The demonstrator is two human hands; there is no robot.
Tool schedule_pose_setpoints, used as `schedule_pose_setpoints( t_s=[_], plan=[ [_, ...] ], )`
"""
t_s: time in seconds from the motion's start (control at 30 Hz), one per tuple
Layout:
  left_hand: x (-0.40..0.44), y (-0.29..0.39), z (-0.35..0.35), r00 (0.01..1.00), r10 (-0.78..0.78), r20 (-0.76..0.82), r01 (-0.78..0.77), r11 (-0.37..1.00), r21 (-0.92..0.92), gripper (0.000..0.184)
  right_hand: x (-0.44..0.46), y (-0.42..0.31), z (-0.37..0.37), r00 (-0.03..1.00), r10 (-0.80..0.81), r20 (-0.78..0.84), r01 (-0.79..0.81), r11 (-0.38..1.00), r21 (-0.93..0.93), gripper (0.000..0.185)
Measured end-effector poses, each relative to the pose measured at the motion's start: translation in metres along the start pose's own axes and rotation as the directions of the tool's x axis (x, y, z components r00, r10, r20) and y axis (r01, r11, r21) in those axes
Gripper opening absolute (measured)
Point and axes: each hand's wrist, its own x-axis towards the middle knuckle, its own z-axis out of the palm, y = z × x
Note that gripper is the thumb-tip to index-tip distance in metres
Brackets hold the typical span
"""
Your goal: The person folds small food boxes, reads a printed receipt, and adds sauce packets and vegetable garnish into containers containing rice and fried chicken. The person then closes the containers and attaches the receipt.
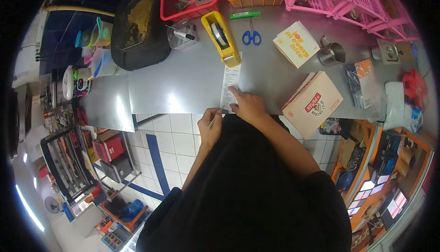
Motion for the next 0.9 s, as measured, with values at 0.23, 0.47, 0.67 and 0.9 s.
schedule_pose_setpoints(
  t_s=[0.23, 0.47, 0.67, 0.9],
  plan=[
    [0.000, -0.002, 0.009, 0.995, 0.092, -0.047, -0.088, 0.992, 0.088, 0.026, -0.001, 0.002, 0.005, 0.999, -0.020, -0.041, 0.020, 1.000, -0.005, 0.066],
    [0.000, 0.000, 0.010, 0.996, 0.049, -0.070, -0.036, 0.985, 0.166, 0.025, -0.004, 0.001, -0.001, 1.000, 0.004, 0.002, -0.003, 1.000, -0.024, 0.070],
    [0.005, -0.010, 0.017, 0.987, 0.108, -0.117, -0.092, 0.987, 0.134, 0.025, -0.005, 0.002, 0.000, 1.000, -0.010, -0.020, 0.010, 1.000, 0.006, 0.073],
    [0.011, -0.001, 0.015, 0.993, -0.001, -0.114, 0.014, 0.993, 0.121, 0.026, -0.004, 0.000, -0.004, 0.999, -0.016, -0.032, 0.017, 1.000, 0.027, 0.079]
  ],
)
